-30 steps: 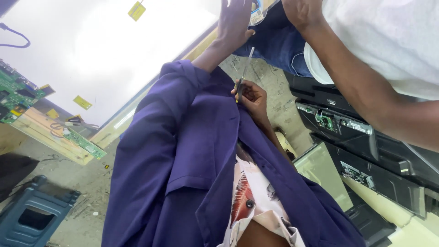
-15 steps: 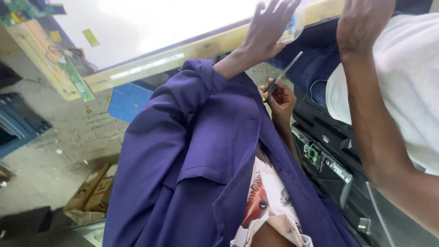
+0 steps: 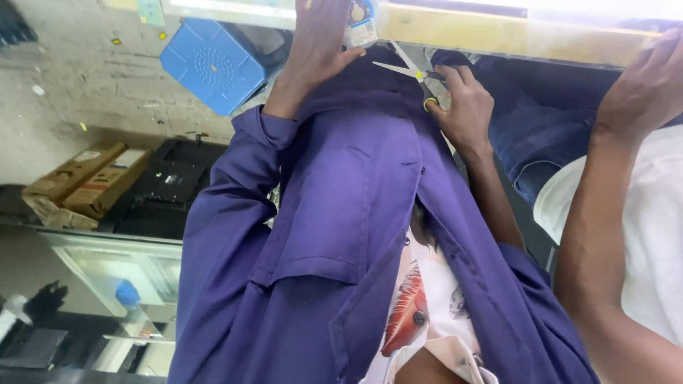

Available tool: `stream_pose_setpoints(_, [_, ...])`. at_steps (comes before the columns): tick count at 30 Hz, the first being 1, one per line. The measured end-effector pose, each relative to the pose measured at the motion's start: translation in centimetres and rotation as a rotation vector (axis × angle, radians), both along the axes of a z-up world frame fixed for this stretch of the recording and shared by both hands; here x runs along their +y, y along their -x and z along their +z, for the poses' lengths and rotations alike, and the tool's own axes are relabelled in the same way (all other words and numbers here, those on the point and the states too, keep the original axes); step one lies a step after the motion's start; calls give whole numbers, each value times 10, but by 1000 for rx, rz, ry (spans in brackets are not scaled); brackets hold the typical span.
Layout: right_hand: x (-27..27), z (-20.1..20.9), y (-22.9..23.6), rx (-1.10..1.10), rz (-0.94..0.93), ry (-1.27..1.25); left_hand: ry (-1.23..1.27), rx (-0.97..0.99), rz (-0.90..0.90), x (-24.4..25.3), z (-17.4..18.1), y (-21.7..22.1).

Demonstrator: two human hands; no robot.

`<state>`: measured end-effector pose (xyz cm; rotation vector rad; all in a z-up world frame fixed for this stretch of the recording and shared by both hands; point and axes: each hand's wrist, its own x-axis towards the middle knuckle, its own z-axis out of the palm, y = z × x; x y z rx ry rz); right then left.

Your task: Polishing the edge of a screen panel using a specialized strip and liquid, followed by trimming with scissors.

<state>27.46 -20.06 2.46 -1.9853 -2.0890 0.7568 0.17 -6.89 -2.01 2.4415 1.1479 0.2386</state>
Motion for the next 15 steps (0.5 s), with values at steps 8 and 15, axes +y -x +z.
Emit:
stream_pose_setpoints(8, [6,-1,8,-8,75,-6,147,-178,126,-17,2,25])
stream_pose_setpoints(15, [4,-6,7,-5,78,-55,141,-232,193,-23,-10,27])
